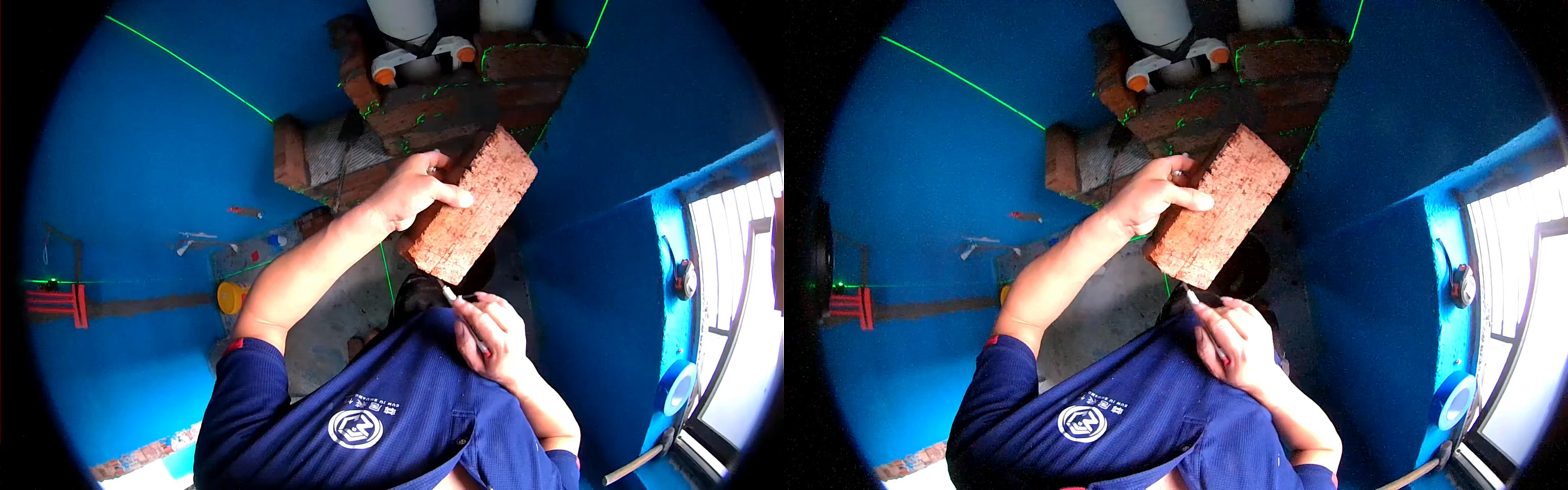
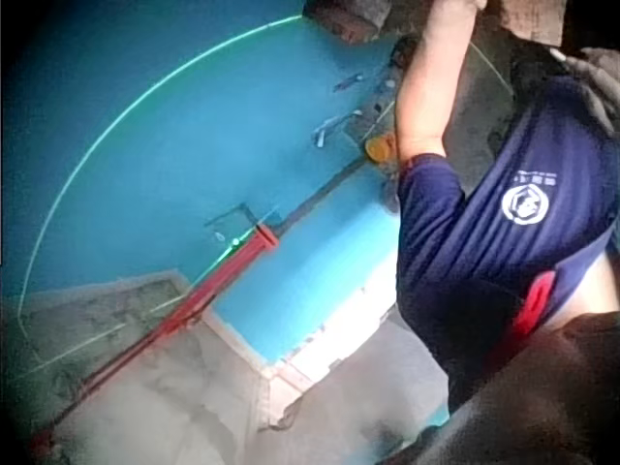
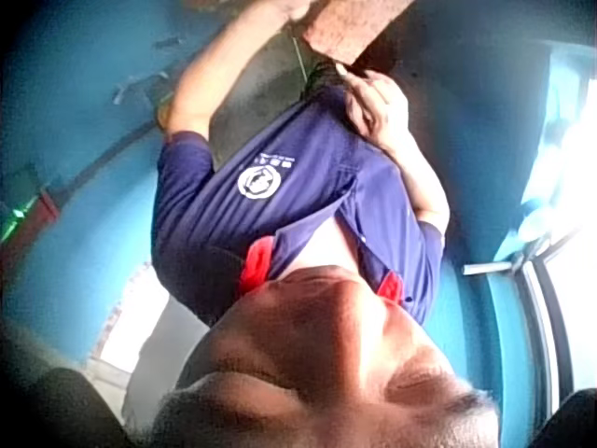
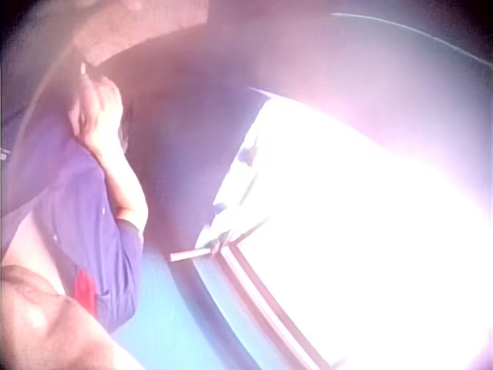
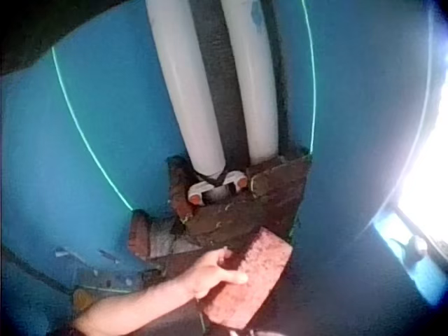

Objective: The person marks a brick with a pen, moves to another area, and uses a handheld power saw to cut the brick into several pieces.

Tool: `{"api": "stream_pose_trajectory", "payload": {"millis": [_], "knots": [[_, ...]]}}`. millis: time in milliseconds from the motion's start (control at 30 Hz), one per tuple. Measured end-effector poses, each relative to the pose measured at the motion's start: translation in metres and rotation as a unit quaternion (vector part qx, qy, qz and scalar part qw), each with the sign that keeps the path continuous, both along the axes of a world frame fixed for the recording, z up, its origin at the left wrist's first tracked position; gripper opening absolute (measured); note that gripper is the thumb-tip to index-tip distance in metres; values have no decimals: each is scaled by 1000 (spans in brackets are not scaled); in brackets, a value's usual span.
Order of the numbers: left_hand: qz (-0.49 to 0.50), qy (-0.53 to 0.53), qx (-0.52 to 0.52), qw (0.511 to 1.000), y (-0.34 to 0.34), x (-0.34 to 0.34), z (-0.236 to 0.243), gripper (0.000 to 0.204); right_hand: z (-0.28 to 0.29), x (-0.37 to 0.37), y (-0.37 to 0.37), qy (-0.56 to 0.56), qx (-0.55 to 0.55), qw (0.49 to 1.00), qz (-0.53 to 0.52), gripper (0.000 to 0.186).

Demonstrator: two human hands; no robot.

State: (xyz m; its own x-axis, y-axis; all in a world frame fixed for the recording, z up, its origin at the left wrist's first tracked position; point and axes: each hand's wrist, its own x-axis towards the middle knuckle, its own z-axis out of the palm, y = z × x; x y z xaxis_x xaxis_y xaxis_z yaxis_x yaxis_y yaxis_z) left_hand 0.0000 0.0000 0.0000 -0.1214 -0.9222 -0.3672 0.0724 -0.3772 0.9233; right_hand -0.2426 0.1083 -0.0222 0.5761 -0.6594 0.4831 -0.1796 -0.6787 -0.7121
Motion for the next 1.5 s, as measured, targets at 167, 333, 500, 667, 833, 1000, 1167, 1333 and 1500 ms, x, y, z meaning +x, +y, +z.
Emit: {"api": "stream_pose_trajectory", "payload": {"millis": [167, 333, 500, 667, 833, 1000, 1167, 1333, 1500], "knots": [[5, 1, -3, 1000, -9, -2, -3, 51, 3, -14, -8, -45, 26, 998, -34, 23], [8, -8, -21, 1000, 17, -1, 9, 54, 3, -47, 2, -207, 281, 899, -264, 11], [-130, -297, -253, 911, 31, -11, 19, 63, 3, -73, -33, -398, 294, 821, -284, 17], [-255, -327, -336, 846, 40, -29, 27, 62, 18, -64, -53, -355, 340, 831, -261, 24], [-318, -335, -317, 829, 44, -42, 35, 59, 14, -49, -69, -366, 456, 792, -175, 19], [-330, -333, -303, 830, 39, -48, 39, 59, 2, -50, -70, -384, 459, 782, -176, 21], [-317, -343, -340, 816, 40, -44, 38, 57, 6, -45, -71, -388, 458, 781, -172, 20], [-368, -310, -341, 807, 44, -52, 34, 49, 5, -53, -68, -337, 469, 802, -152, 20], [-407, -297, -356, 787, 45, -55, 22, 48, 5, -62, -82, -325, 490, 801, -112, 22]]}}
